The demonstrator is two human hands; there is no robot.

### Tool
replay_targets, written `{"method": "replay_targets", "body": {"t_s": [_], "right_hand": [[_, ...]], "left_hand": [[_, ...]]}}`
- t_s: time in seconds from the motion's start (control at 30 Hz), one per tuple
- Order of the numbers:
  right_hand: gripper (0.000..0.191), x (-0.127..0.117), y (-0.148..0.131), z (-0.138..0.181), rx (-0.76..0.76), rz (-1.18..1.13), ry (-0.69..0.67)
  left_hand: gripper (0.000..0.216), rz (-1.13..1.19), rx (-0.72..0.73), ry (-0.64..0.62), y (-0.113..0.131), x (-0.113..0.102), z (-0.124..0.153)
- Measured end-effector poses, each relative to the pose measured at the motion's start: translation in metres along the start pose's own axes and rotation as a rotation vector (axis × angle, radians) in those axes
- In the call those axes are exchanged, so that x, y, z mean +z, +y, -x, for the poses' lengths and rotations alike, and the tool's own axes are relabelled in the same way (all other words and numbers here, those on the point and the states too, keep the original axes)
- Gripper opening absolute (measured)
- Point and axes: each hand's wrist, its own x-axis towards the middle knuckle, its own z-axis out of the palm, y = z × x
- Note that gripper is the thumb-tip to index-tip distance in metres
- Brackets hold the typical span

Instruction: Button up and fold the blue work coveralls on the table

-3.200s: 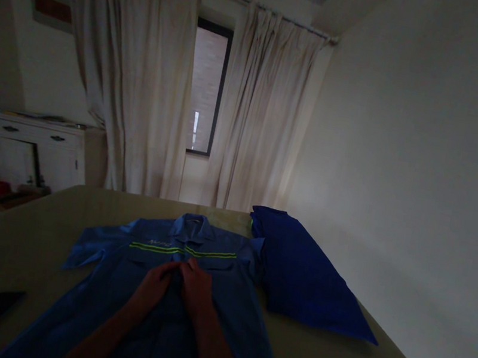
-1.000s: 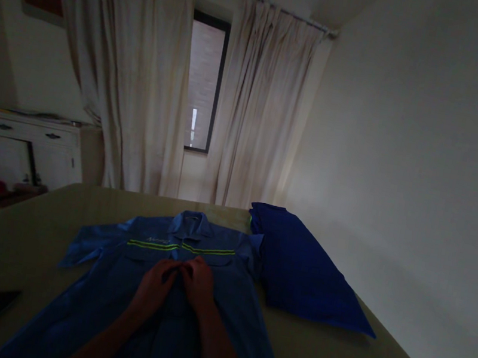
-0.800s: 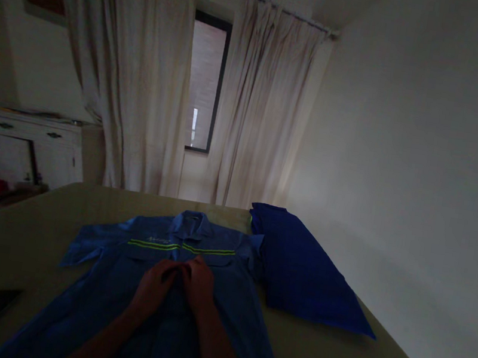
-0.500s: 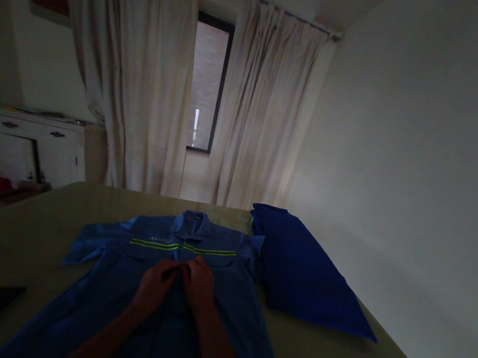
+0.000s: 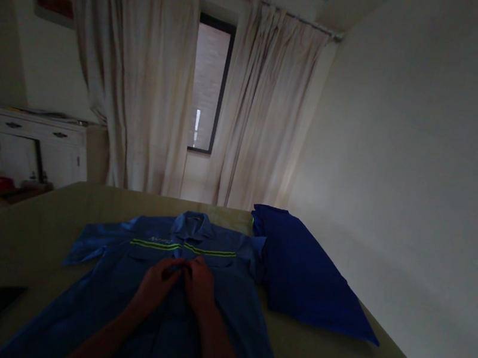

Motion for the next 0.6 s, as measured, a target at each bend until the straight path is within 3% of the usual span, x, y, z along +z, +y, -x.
{"method": "replay_targets", "body": {"t_s": [0.2,0.6], "right_hand": [[0.023,0.0006,-0.002,0.001,0.031,0.051,-0.011],[0.024,-0.0025,-0.0063,0.0018,0.008,0.083,-0.042]], "left_hand": [[0.032,-0.045,-0.047,0.056,-0.0054,0.0008,0.0003],[0.032,-0.07,-0.043,0.051,-0.0047,-0.0023,0.0023]]}}
